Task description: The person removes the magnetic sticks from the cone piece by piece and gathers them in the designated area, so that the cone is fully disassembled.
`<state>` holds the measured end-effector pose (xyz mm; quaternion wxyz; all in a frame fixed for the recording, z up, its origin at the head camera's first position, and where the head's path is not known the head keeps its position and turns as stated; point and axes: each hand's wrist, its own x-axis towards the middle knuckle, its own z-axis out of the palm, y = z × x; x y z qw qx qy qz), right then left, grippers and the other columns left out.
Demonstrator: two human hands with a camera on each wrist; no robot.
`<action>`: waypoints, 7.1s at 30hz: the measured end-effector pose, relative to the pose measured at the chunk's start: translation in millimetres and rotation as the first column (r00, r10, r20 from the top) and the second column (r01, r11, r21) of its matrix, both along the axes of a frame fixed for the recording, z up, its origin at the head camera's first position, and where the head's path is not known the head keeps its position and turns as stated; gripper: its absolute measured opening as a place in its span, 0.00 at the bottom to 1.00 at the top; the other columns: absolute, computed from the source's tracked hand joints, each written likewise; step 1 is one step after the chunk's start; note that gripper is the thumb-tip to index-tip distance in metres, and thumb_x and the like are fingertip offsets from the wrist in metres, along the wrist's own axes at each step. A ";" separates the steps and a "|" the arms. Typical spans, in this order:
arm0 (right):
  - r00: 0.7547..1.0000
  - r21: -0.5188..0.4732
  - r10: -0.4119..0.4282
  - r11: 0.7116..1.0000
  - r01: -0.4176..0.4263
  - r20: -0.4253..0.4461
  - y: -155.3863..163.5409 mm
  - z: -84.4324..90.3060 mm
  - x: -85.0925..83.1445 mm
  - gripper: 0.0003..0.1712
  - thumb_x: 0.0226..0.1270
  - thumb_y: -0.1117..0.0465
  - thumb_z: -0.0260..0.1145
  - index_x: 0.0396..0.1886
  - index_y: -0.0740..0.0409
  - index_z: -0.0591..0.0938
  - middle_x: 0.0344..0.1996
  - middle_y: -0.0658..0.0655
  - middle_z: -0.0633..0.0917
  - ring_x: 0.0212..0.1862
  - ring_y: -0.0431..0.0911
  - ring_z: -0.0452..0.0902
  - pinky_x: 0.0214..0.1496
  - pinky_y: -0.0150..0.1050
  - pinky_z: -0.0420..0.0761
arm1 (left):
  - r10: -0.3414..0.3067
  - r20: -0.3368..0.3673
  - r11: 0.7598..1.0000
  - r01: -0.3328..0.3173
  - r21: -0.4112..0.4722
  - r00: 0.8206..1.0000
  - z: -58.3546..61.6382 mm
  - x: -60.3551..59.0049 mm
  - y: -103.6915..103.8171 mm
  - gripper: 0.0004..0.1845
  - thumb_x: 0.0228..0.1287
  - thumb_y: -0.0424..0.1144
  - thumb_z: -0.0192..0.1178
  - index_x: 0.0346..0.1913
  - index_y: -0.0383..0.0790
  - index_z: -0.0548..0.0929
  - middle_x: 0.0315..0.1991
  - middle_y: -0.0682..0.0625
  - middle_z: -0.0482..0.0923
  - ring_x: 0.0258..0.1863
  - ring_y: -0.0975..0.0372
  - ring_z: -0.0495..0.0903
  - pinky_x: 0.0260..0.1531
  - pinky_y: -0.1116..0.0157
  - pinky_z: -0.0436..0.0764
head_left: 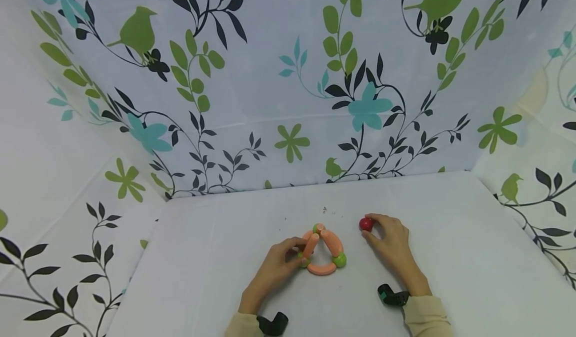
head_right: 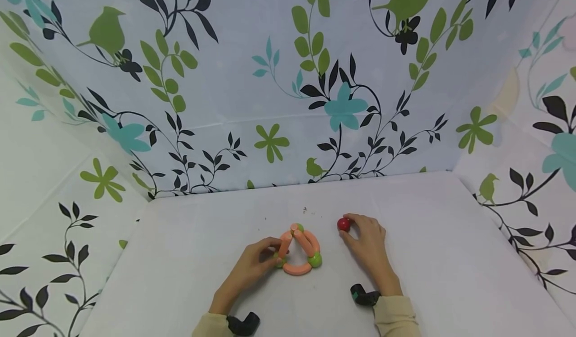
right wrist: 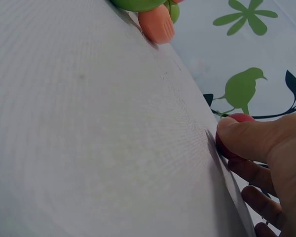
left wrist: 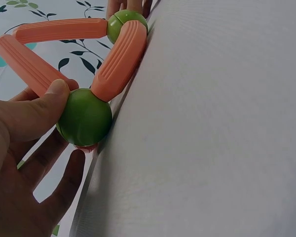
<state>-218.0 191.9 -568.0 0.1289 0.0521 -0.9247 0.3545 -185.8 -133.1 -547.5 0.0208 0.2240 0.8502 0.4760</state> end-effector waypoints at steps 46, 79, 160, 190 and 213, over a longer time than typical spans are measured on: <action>0.878 -0.081 0.337 0.920 -0.384 -0.339 -19.6 47.2 42.1 0.28 0.60 0.75 0.76 0.59 0.55 0.83 0.49 0.50 0.87 0.48 0.45 0.83 0.50 0.27 0.82 | -0.042 -0.178 0.959 -0.010 -0.285 0.983 6.7 0.3 -0.9 0.12 0.66 0.46 0.71 0.51 0.53 0.87 0.48 0.61 0.86 0.49 0.65 0.79 0.53 0.61 0.80; 0.787 -0.224 0.526 0.765 -0.603 -0.323 -70.8 48.0 63.9 0.28 0.60 0.79 0.73 0.59 0.57 0.82 0.50 0.51 0.86 0.46 0.45 0.84 0.47 0.33 0.86 | -0.100 -0.269 0.957 0.018 -0.290 0.958 10.5 0.2 -3.4 0.14 0.67 0.47 0.70 0.54 0.57 0.90 0.49 0.61 0.86 0.45 0.67 0.78 0.46 0.66 0.80; 0.944 -0.612 0.226 0.790 -0.033 0.242 24.0 62.6 30.0 0.35 0.81 0.46 0.60 0.78 0.61 0.69 0.69 0.65 0.76 0.52 0.31 0.81 0.54 0.30 0.85 | -0.086 -0.227 0.958 0.018 -0.285 0.970 16.4 -7.2 -21.8 0.07 0.66 0.34 0.70 0.43 0.51 0.89 0.50 0.60 0.88 0.51 0.64 0.81 0.56 0.60 0.80; 0.909 -0.364 0.001 0.916 0.167 0.418 31.9 43.6 15.3 0.33 0.81 0.52 0.60 0.76 0.66 0.70 0.64 0.73 0.79 0.46 0.42 0.83 0.41 0.28 0.81 | 0.110 -0.208 0.976 -0.145 -0.160 0.972 14.7 -4.1 -15.2 0.10 0.67 0.33 0.69 0.48 0.49 0.89 0.49 0.59 0.88 0.55 0.61 0.81 0.57 0.57 0.79; 0.965 -0.098 -0.102 0.987 0.129 0.243 15.6 30.2 14.0 0.25 0.77 0.56 0.64 0.62 0.71 0.81 0.44 0.66 0.86 0.42 0.52 0.79 0.32 0.29 0.75 | -0.021 -0.009 1.000 0.021 -0.010 1.000 24.3 15.6 13.6 0.24 0.74 0.34 0.62 0.71 0.45 0.76 0.56 0.52 0.86 0.52 0.58 0.84 0.50 0.66 0.83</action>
